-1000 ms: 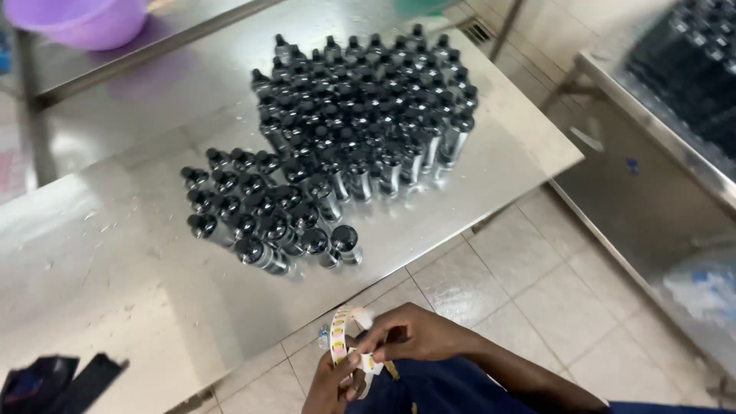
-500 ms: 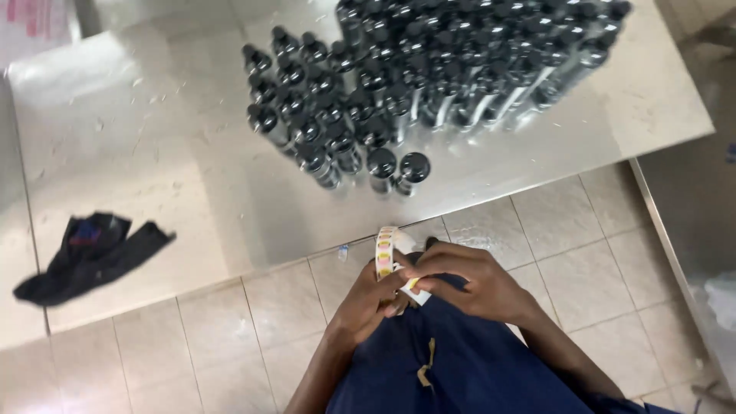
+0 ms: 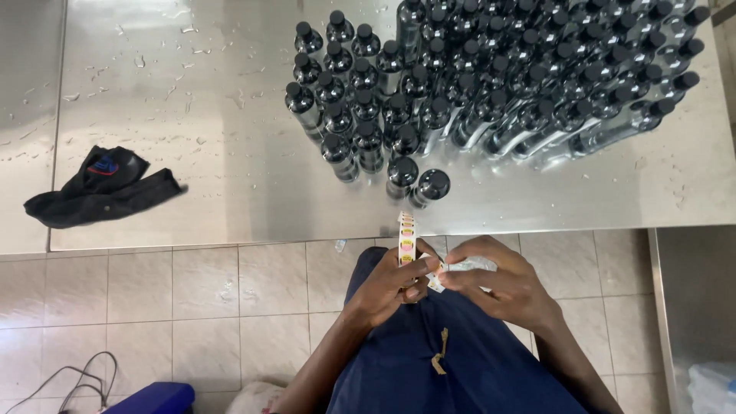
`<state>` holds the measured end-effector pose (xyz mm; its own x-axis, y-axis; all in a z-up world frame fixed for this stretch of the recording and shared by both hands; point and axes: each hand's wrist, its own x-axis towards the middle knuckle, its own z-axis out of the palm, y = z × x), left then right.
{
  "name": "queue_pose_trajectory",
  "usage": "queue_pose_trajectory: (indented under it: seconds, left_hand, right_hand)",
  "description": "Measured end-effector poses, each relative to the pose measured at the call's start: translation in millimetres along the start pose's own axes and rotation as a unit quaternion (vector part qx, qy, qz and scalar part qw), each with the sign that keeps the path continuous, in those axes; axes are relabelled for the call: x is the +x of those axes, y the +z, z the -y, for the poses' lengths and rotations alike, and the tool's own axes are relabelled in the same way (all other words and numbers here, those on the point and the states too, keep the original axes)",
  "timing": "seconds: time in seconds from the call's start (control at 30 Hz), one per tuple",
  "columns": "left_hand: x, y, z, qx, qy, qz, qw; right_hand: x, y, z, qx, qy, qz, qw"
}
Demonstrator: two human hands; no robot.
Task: Applying small circular labels to the caps of numerous small black bottles on a stainless steel table.
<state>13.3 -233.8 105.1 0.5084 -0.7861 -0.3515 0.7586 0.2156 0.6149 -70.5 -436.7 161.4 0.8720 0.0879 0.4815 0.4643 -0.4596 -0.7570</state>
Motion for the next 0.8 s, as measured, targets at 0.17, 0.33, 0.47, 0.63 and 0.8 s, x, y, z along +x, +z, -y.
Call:
queue_pose_trajectory:
  seconds: [0.17, 0.33, 0.47, 0.63, 0.8]
  left_hand:
    - [8.9, 11.1, -1.8, -0.053, 0.02, -0.052, 0.997]
    - [17.8, 22.9, 0.0, -0.06, 0.094, -0.12, 0.986]
    - [25.2, 33.4, 8.1, -0.094, 0.142, -0.17, 0.97]
    - [24.8, 41.5, 17.7, -0.059, 0.164, -0.157, 0.972]
    - [22.3, 49.5, 13.2, -0.023, 0.177, -0.122, 0.976]
  right_hand:
    - [-13.2, -22.6, -25.2, -0.008, 0.026, -0.066, 0.997]
    - [-19.9, -32.8, -43.1, 0.063, 0.135, -0.192, 0.97]
    - [-10.9, -6.2, -25.3, 0.221, 0.202, -0.129, 0.946]
    - [12.3, 9.2, -21.8, 0.089, 0.108, -0.144, 0.98]
    - [10.9, 11.9, -29.2, 0.153, 0.146, -0.149, 0.966]
